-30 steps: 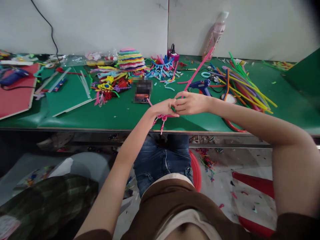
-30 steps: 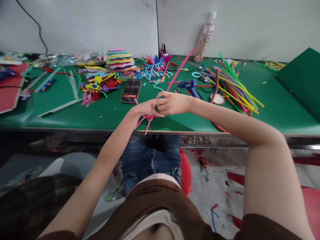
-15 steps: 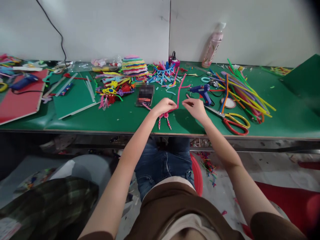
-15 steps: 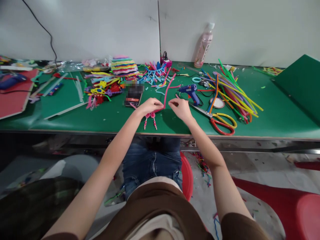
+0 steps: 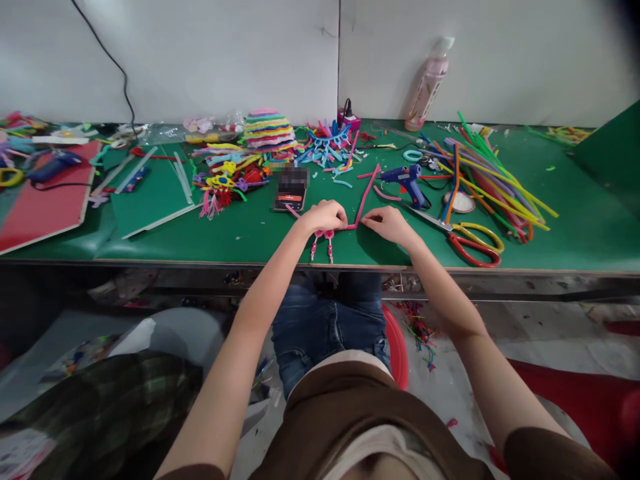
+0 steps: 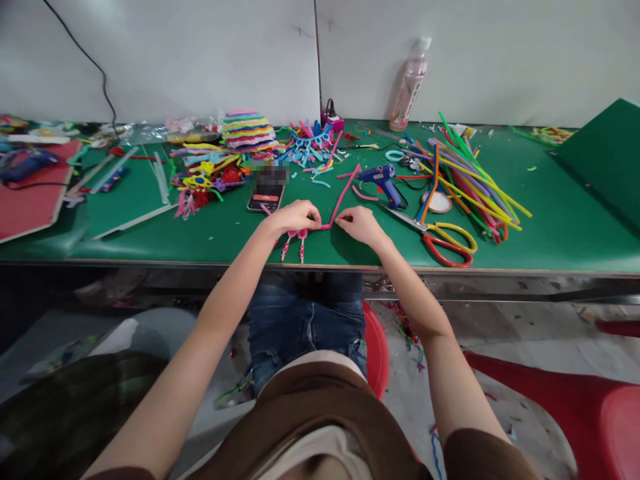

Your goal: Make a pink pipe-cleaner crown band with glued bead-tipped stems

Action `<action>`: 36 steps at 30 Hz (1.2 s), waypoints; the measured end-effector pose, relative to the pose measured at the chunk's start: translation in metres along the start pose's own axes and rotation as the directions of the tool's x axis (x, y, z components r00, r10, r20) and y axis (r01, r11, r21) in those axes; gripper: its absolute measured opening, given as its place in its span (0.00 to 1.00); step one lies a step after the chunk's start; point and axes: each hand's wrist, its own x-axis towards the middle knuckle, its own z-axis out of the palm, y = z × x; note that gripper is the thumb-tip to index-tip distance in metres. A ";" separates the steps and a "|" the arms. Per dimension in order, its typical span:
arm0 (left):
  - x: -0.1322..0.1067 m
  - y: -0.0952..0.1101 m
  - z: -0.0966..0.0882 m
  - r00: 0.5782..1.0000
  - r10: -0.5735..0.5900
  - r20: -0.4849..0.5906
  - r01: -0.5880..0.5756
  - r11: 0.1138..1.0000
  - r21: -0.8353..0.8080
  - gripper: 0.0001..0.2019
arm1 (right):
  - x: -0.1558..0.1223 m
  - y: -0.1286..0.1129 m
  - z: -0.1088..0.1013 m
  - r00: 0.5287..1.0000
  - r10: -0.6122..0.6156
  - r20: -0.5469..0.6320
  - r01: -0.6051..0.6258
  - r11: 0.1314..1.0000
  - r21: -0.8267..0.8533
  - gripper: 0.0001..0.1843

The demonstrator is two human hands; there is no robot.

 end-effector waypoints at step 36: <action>0.014 0.026 -0.016 0.726 0.357 -0.588 -0.254 0.934 0.253 0.12 | 0.067 -0.008 -0.015 0.989 0.009 -0.149 0.064 0.877 0.477 0.13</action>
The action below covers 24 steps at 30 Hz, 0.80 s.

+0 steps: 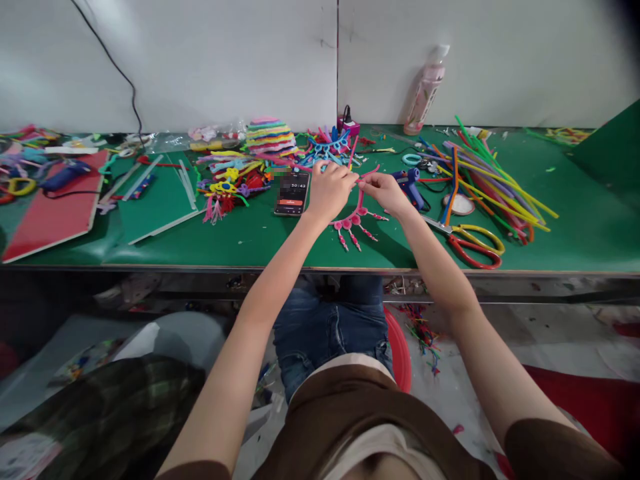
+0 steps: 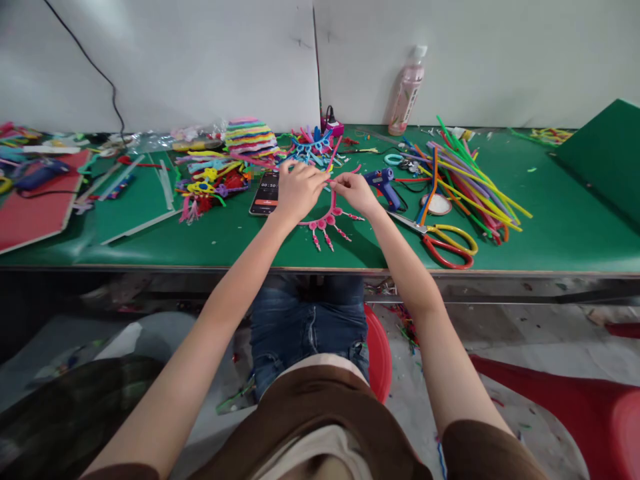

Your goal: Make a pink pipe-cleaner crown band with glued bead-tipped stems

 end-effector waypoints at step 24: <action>-0.007 0.008 0.028 0.963 -0.262 -0.069 0.262 0.965 -0.009 0.13 | -0.003 0.006 0.013 0.993 0.112 -0.043 -0.088 0.922 0.377 0.12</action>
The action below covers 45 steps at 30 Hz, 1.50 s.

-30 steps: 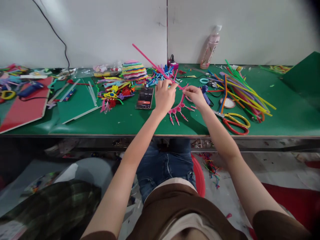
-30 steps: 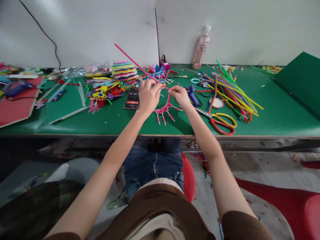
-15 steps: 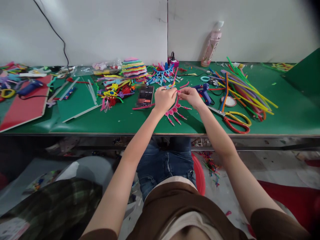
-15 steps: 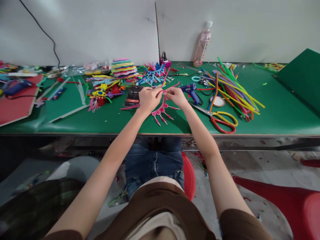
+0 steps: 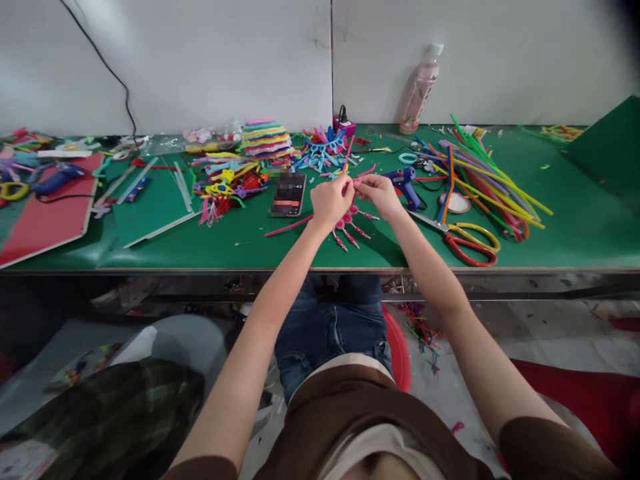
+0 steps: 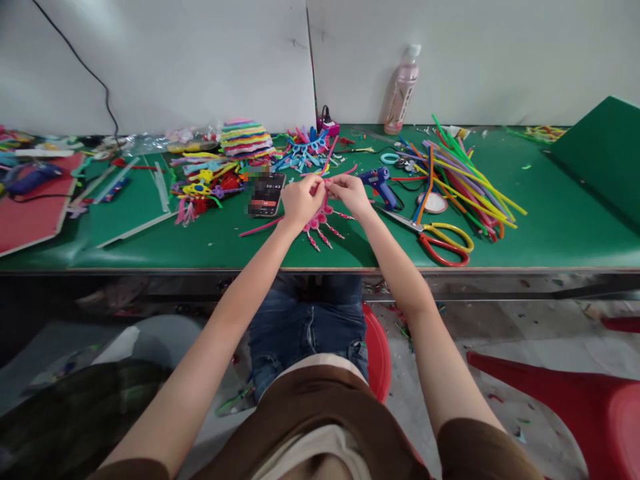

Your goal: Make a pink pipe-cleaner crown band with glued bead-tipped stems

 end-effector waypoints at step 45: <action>0.001 -0.011 0.028 0.998 -0.009 -0.064 -0.010 0.955 -0.296 0.09 | -0.007 0.007 0.014 0.959 0.000 -0.283 -0.011 0.999 -0.039 0.07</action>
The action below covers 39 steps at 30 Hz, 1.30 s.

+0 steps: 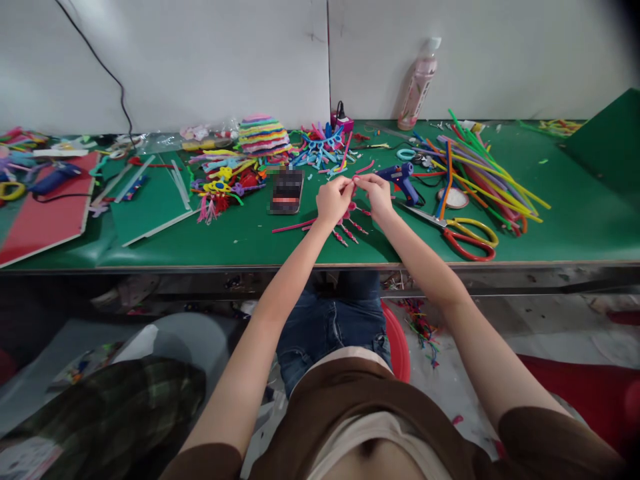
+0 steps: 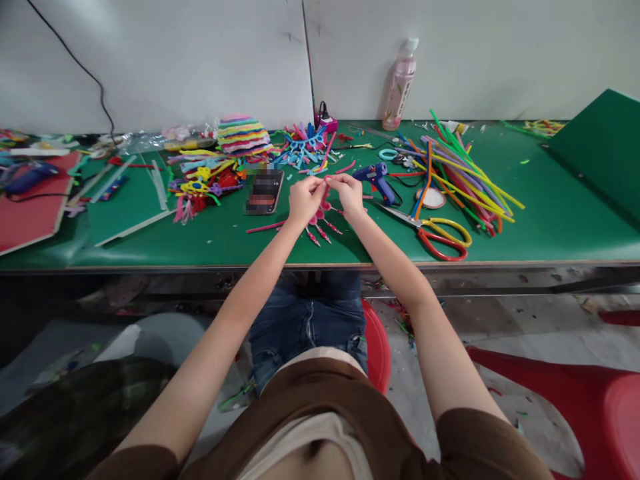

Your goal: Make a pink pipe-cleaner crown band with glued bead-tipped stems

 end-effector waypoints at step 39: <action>0.005 -0.012 -0.003 0.998 0.024 0.051 -0.022 0.999 -0.027 0.08 | 0.009 0.005 -0.008 0.977 -0.111 0.182 0.136 0.982 -0.132 0.20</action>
